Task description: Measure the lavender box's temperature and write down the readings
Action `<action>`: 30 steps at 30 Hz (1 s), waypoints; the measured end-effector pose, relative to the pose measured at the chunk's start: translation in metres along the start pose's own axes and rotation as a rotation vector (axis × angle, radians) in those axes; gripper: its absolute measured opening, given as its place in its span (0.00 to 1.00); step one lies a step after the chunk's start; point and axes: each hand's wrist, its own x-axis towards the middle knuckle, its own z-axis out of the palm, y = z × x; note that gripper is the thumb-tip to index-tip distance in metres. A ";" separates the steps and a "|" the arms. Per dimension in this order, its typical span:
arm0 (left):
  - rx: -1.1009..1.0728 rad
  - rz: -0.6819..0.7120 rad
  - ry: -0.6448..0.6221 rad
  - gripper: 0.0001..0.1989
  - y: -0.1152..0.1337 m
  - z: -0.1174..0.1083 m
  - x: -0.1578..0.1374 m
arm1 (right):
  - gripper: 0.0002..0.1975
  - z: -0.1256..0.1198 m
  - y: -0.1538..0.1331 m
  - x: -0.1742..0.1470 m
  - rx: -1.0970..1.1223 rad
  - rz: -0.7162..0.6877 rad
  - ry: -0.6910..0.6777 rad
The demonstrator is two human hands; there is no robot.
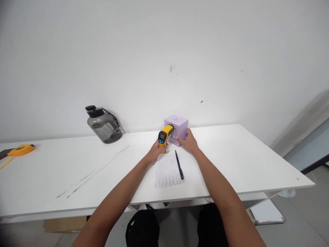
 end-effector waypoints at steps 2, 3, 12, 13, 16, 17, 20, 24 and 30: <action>-0.002 -0.001 0.019 0.21 0.001 0.001 -0.001 | 0.40 0.000 -0.003 -0.003 -0.031 -0.016 -0.019; -0.007 -0.001 0.030 0.21 0.002 0.001 -0.001 | 0.40 -0.001 -0.005 -0.004 -0.056 -0.023 -0.029; 0.016 0.006 0.071 0.24 0.002 0.002 -0.003 | 0.38 -0.006 -0.015 -0.013 -0.099 -0.049 -0.070; 0.017 0.008 0.068 0.24 0.002 0.002 -0.003 | 0.38 -0.006 -0.016 -0.013 -0.094 -0.045 -0.072; 0.025 0.007 0.065 0.24 0.000 0.001 -0.002 | 0.37 -0.006 -0.016 -0.013 -0.086 -0.042 -0.076; 0.029 0.008 0.066 0.24 0.000 0.001 -0.002 | 0.38 -0.006 -0.016 -0.012 -0.089 -0.045 -0.076; 0.036 0.011 0.061 0.23 0.001 0.001 -0.002 | 0.39 -0.006 -0.014 -0.010 -0.099 -0.055 -0.074; 0.029 0.003 0.059 0.22 0.004 0.002 -0.004 | 0.43 -0.007 -0.012 -0.007 -0.116 -0.046 -0.086; 0.020 -0.007 0.069 0.23 0.006 0.003 -0.003 | 0.52 -0.011 -0.012 -0.006 -0.166 0.044 -0.082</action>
